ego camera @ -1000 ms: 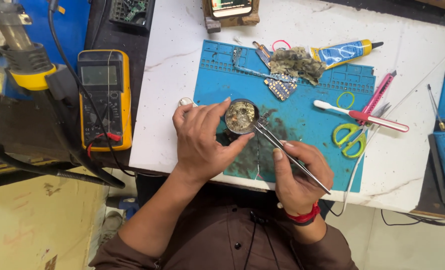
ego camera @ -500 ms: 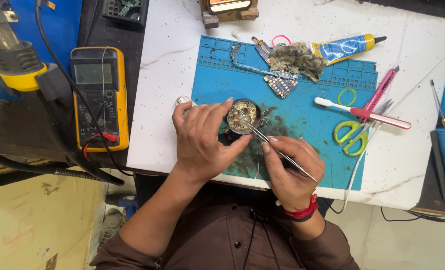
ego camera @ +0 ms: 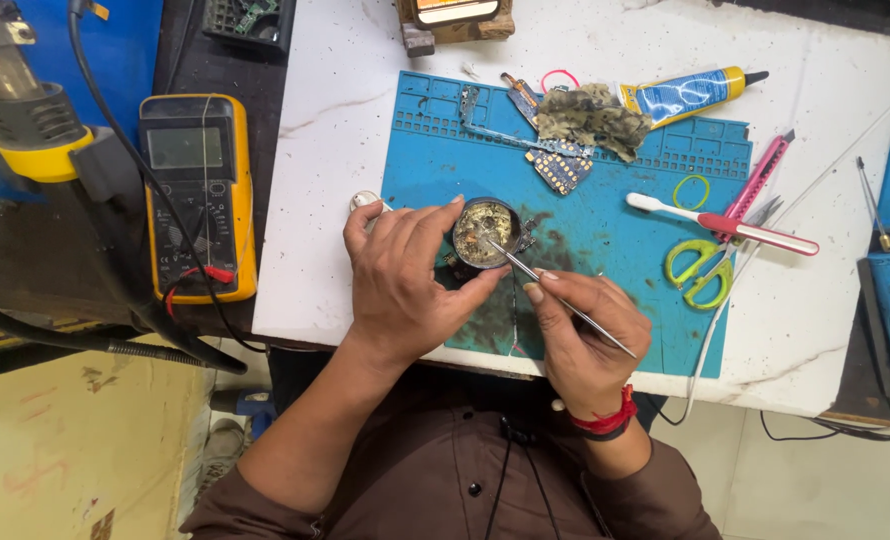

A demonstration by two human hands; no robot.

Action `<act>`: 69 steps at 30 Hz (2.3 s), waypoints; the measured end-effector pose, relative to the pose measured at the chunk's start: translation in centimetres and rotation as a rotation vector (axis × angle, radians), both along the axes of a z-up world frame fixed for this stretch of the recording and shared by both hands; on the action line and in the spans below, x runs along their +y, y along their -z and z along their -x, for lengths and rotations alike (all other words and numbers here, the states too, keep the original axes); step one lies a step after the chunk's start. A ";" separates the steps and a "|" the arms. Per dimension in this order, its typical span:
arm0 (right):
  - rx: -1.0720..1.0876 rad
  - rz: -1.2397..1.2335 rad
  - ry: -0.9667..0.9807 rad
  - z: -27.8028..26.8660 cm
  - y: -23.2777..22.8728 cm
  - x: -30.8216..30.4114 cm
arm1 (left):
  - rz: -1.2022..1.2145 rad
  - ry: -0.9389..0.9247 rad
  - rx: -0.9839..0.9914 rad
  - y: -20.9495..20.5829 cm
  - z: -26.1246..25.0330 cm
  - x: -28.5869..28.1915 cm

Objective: The person cleans a small circuit board with a toothbrush, then uses a hot air gun and tweezers to heat and adjust components. They dip the tweezers into a small container and continue applying heat to the board while manipulating parts.

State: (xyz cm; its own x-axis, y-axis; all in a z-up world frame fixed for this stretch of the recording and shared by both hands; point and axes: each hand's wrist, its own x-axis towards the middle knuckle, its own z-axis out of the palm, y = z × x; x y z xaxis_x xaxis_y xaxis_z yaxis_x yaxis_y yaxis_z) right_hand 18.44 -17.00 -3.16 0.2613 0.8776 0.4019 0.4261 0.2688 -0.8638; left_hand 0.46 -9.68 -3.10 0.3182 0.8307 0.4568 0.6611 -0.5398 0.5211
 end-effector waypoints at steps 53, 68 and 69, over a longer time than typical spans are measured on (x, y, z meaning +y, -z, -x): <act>0.058 0.043 -0.017 -0.2 0.8 -0.1 | 0.022 0.009 0.001 0.1 0.1 -0.2; 0.319 0.132 0.157 -1.5 1.2 -1.4 | 0.109 -0.196 0.217 -0.2 1.3 3.0; 0.316 0.138 0.155 -1.6 1.2 -1.4 | 0.111 -0.206 0.233 -0.3 1.4 3.3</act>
